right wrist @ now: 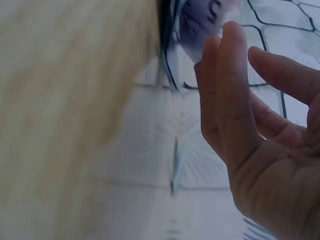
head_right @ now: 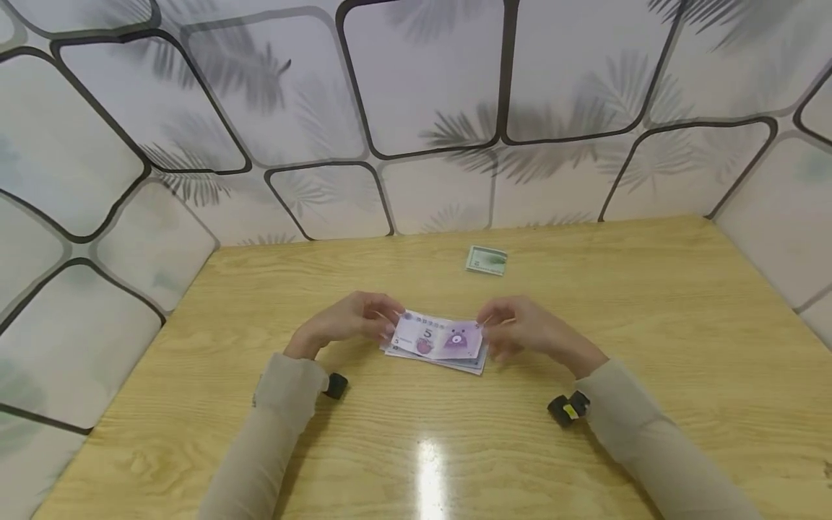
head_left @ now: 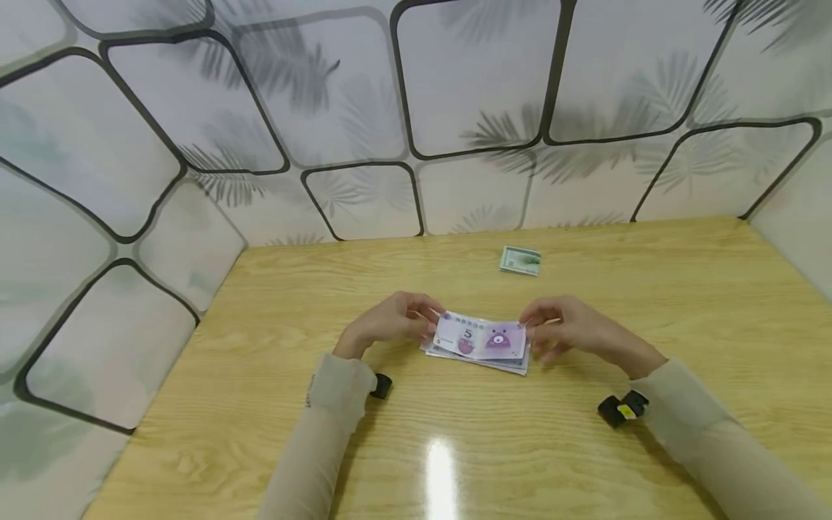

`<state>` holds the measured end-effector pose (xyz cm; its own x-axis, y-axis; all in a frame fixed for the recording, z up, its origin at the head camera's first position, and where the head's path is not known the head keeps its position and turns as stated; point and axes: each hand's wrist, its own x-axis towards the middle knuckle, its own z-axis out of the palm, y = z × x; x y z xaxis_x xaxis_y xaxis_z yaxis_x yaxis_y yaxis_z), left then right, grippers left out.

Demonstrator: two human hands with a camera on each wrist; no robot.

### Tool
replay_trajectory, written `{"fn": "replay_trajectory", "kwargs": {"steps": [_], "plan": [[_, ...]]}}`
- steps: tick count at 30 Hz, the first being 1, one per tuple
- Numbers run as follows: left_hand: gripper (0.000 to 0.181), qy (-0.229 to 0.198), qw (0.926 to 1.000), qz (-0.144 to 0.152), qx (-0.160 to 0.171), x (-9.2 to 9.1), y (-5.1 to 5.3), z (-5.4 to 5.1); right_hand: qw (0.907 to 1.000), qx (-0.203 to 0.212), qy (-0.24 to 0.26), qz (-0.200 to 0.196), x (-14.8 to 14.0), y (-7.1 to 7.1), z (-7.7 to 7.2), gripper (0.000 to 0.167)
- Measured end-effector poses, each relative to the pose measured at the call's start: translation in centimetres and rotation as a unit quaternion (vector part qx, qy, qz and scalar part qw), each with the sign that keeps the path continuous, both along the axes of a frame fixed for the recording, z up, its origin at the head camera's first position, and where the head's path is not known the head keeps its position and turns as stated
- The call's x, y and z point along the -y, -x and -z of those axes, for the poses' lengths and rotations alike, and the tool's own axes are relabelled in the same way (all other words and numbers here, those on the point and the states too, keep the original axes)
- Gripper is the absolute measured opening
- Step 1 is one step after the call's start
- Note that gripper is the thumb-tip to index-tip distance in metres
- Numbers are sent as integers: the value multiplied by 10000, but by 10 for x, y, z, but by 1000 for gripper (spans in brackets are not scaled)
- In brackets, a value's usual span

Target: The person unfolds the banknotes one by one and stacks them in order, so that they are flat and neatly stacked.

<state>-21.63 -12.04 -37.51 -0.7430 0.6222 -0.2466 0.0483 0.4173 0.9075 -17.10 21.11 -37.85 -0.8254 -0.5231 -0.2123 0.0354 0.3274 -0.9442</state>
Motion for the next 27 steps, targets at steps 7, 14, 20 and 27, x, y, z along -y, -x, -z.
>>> {"fn": "replay_trajectory", "kwargs": {"steps": [7,14,20,27], "plan": [[32,-231,9965,-671,-438,10,6,-21,9966,-410,-476,530,-17,13,-21,39],[34,-636,9931,-879,-436,-6,13,-27,9940,-405,-443,910,-28,36,-25,40],[33,-728,9910,-1091,-252,-21,25,-24,9921,-331,-460,1121,-36,49,-21,42],[31,-1039,9853,-1359,30,-34,36,-28,9896,-140,-403,1376,-41,61,-19,44]]}}
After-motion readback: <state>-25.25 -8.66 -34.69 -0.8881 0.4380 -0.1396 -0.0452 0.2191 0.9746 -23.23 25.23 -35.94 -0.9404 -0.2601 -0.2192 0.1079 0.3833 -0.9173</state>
